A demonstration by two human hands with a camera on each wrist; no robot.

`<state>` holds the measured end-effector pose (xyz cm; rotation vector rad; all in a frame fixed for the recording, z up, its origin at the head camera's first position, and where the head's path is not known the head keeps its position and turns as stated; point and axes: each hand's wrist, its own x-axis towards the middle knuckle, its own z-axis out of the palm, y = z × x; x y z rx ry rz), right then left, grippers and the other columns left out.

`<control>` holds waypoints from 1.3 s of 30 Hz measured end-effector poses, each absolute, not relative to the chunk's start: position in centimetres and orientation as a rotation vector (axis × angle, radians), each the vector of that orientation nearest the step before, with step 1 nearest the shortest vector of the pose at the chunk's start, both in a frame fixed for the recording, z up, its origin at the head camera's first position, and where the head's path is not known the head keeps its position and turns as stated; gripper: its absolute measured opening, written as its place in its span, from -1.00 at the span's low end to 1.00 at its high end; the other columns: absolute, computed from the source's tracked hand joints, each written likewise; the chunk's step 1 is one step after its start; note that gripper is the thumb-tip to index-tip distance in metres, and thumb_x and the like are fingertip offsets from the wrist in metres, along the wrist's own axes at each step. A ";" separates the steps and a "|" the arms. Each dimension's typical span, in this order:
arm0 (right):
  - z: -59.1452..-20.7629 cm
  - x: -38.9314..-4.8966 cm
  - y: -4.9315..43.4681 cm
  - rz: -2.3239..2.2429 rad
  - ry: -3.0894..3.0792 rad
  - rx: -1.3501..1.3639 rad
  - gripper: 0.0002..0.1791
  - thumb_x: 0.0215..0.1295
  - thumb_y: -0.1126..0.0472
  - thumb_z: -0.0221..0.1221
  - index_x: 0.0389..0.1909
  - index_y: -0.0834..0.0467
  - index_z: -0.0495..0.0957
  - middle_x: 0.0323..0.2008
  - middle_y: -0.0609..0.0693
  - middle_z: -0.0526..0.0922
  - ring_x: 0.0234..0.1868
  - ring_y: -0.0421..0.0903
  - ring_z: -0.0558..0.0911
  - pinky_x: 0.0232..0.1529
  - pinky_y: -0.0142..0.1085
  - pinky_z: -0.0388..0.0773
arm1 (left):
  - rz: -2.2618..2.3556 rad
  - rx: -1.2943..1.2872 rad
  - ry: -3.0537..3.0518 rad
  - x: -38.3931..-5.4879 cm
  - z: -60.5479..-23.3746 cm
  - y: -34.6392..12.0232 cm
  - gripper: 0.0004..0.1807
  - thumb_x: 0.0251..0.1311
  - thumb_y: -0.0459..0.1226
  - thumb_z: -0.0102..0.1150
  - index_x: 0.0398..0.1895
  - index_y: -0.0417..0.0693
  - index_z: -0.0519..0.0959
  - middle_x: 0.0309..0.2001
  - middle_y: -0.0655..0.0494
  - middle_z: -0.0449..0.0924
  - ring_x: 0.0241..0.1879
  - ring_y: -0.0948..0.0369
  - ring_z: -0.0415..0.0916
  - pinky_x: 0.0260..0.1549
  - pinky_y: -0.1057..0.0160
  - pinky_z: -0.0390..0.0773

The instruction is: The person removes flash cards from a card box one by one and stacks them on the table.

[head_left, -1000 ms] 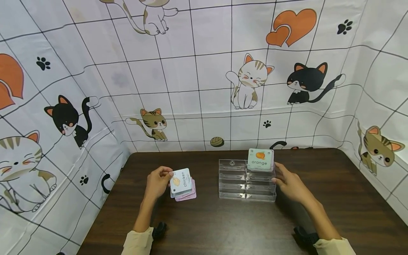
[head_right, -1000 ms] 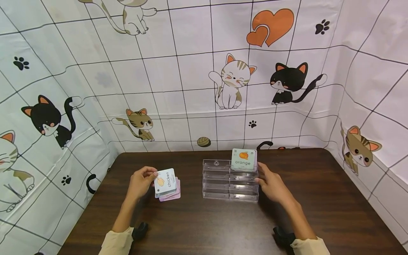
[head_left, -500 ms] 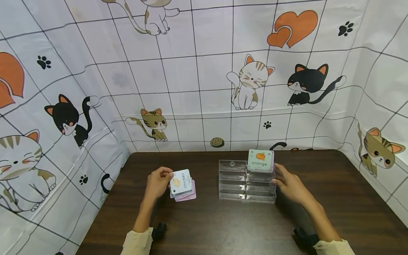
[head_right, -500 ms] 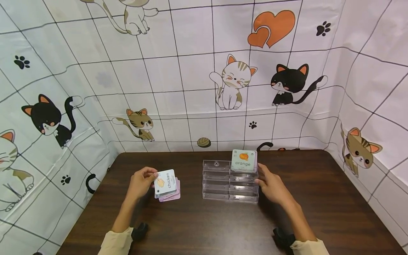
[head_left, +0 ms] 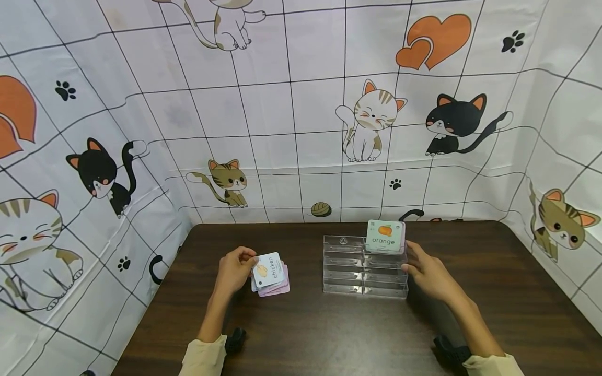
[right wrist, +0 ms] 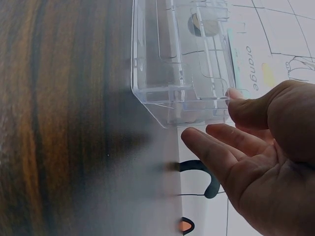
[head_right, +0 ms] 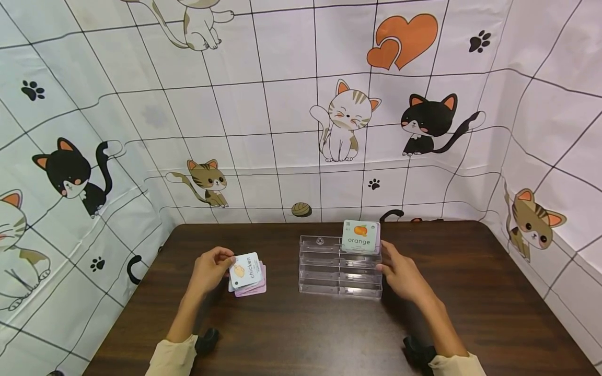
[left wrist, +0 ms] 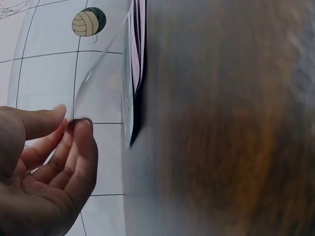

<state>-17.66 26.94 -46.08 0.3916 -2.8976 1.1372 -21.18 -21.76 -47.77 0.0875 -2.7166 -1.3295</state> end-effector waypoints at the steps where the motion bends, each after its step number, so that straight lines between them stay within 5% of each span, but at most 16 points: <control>1: -46.1 -17.7 26.9 1.135 -2.897 0.392 -0.28 0.55 0.37 0.20 0.59 0.43 0.11 0.42 0.63 0.37 0.25 0.51 0.64 0.06 0.19 0.72 | -1.274 0.071 -2.728 -21.1 -47.7 -21.8 -0.86 0.41 -0.30 0.39 -0.09 -0.19 0.73 -0.23 -0.06 0.77 -0.37 0.16 0.66 -0.35 0.30 0.61; 5: -46.0 -17.7 26.9 1.133 -2.906 0.386 -0.27 0.56 0.37 0.19 0.59 0.44 0.10 0.42 0.63 0.37 0.26 0.52 0.63 0.06 0.20 0.72 | -1.089 0.046 -2.760 -21.0 -47.5 -21.8 -0.87 0.39 -0.25 0.41 -0.13 -0.13 0.75 -0.21 -0.02 0.76 -0.25 0.13 0.58 -0.22 0.21 0.51; 16: -46.1 -17.6 26.9 1.134 -2.902 0.391 -0.28 0.56 0.37 0.19 0.59 0.43 0.10 0.42 0.62 0.38 0.26 0.51 0.63 0.07 0.20 0.71 | -1.061 0.034 -2.747 -20.8 -47.0 -22.0 -0.83 0.40 -0.23 0.40 -0.10 -0.15 0.75 -0.23 -0.03 0.73 -0.25 0.11 0.55 -0.22 0.18 0.49; 30: -45.9 -17.8 26.8 1.145 -2.934 0.357 -0.27 0.59 0.35 0.17 0.61 0.44 0.06 0.45 0.63 0.32 0.29 0.52 0.60 0.08 0.20 0.71 | -1.141 0.003 -2.702 -21.0 -46.3 -20.9 -0.65 0.44 -0.22 0.37 0.18 -0.22 0.68 -0.06 -0.09 0.78 -0.13 0.05 0.71 -0.10 0.06 0.66; 39: -45.8 -17.8 26.9 1.143 -2.938 0.354 -0.26 0.59 0.34 0.17 0.62 0.44 0.05 0.46 0.62 0.32 0.30 0.51 0.60 0.08 0.20 0.71 | -1.210 -0.059 -2.645 -21.4 -45.6 -18.5 -0.69 0.42 -0.24 0.39 0.12 -0.21 0.70 -0.11 -0.07 0.78 -0.19 0.09 0.69 -0.16 0.18 0.62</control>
